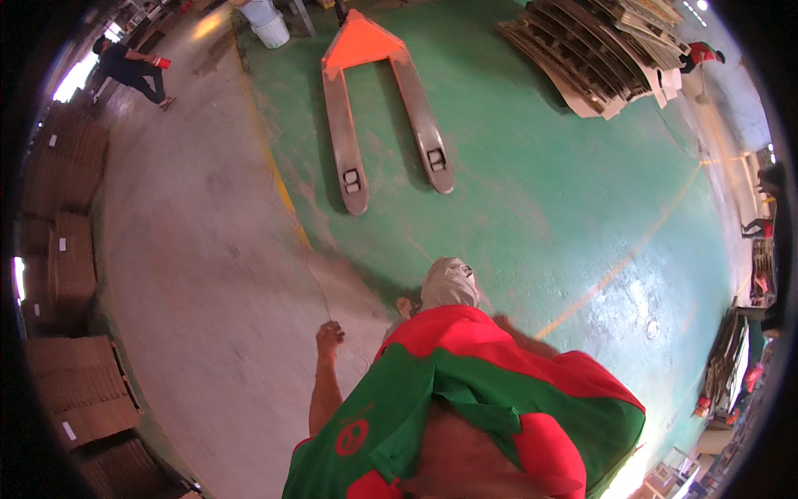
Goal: The person uses a manual pallet jack to lift and transport a stack of wooden pallets, then moves the jack to lift and transport a stack of flat cardboard boxes. The pallets are moved to a different location and the boxes are repositioned within the warehouse.
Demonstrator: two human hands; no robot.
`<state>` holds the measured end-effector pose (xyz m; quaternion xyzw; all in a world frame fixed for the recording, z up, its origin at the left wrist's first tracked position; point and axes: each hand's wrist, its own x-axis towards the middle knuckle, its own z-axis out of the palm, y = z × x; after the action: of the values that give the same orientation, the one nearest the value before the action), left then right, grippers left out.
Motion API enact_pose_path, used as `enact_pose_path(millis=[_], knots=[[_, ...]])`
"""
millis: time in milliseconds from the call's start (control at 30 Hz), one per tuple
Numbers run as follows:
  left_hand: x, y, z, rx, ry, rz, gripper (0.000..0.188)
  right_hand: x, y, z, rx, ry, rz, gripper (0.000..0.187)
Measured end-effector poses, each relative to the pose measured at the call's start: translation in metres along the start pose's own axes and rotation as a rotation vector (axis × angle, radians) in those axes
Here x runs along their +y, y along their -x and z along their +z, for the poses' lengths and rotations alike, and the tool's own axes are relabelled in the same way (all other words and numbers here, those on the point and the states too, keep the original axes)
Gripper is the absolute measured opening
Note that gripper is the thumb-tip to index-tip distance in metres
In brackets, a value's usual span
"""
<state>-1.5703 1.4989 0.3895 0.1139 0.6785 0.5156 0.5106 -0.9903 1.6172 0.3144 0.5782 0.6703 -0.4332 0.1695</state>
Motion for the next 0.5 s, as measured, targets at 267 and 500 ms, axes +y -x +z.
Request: enact_pose_path(millis=[267, 500], knots=[[0.166, -0.105, -0.02, 0.026, -0.015, 0.136, 0.028, -0.06, -0.024, -0.007, -0.156, -0.304, 0.388, 0.033], [0.156, -0.151, -0.001, -0.197, -0.642, 0.045, 0.028, -0.299, -0.228, -0.292, 0.494, -0.591, 0.011, 0.037]])
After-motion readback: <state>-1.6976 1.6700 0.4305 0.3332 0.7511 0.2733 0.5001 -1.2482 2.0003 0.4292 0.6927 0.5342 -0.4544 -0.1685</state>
